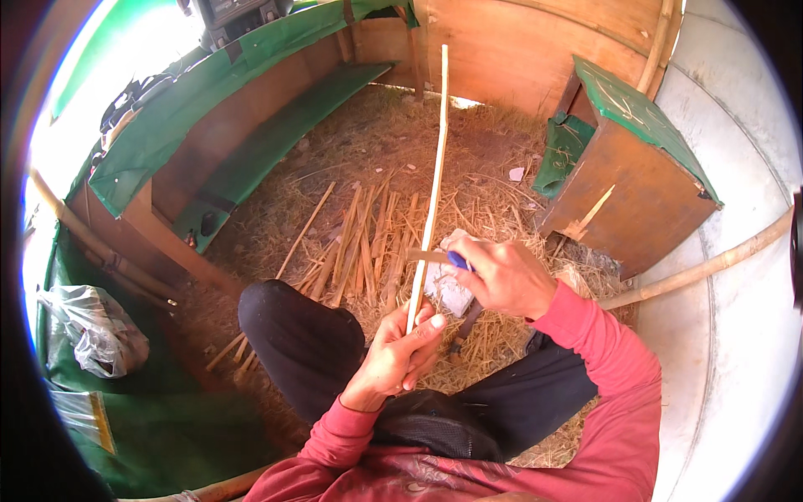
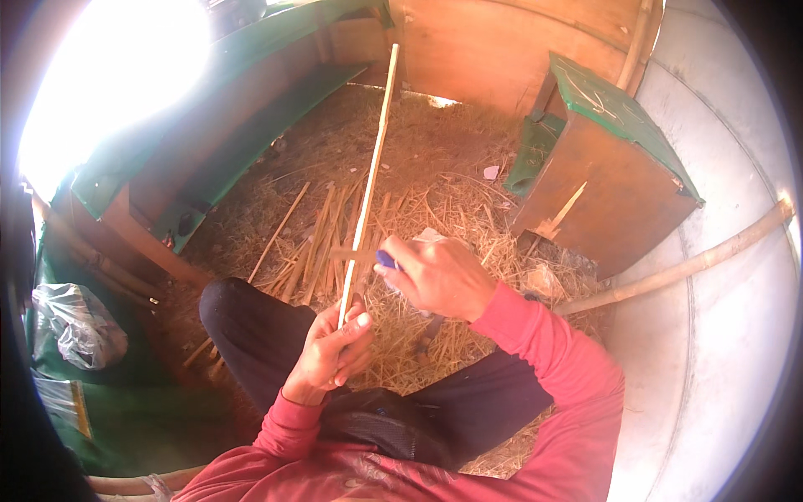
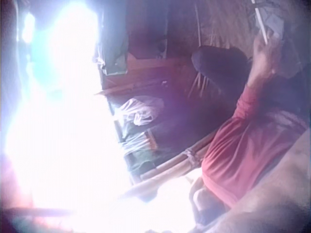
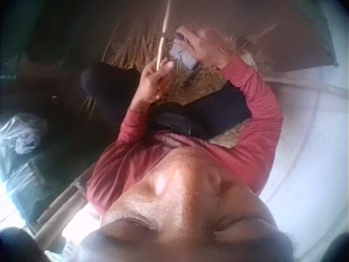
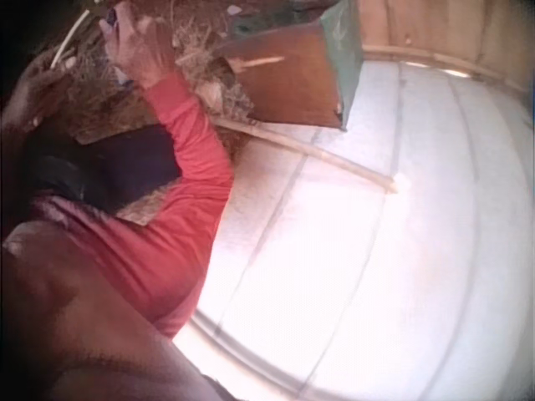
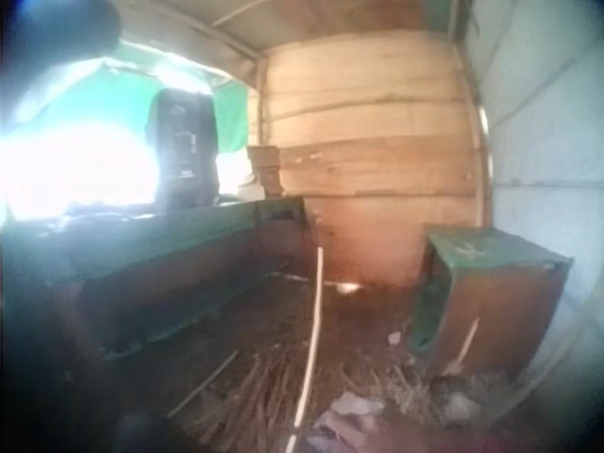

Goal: The person sits on the ground and uses a knife to sharpen a long, thin stick. They hold the stick with one hand and scrape the blade along its length to remove the outer layer, creating a pointed tip. The person occasionally switches to a different stick to continue the sharpening process.

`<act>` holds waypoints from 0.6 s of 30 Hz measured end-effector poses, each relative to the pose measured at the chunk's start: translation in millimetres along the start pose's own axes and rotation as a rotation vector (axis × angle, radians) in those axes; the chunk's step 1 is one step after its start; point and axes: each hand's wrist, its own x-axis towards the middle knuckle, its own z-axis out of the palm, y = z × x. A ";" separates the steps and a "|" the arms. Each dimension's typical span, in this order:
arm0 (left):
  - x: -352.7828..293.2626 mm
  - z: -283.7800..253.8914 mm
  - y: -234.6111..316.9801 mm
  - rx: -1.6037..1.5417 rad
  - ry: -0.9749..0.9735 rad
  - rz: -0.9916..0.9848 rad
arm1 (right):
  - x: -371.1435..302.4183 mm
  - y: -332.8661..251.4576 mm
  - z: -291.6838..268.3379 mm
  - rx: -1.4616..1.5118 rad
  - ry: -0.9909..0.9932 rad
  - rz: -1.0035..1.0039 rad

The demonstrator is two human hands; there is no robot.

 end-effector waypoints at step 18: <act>-18.6 -2.4 -3.4 0.039 0.162 0.002 | 6.4 33.8 13.4 -0.116 0.148 -0.136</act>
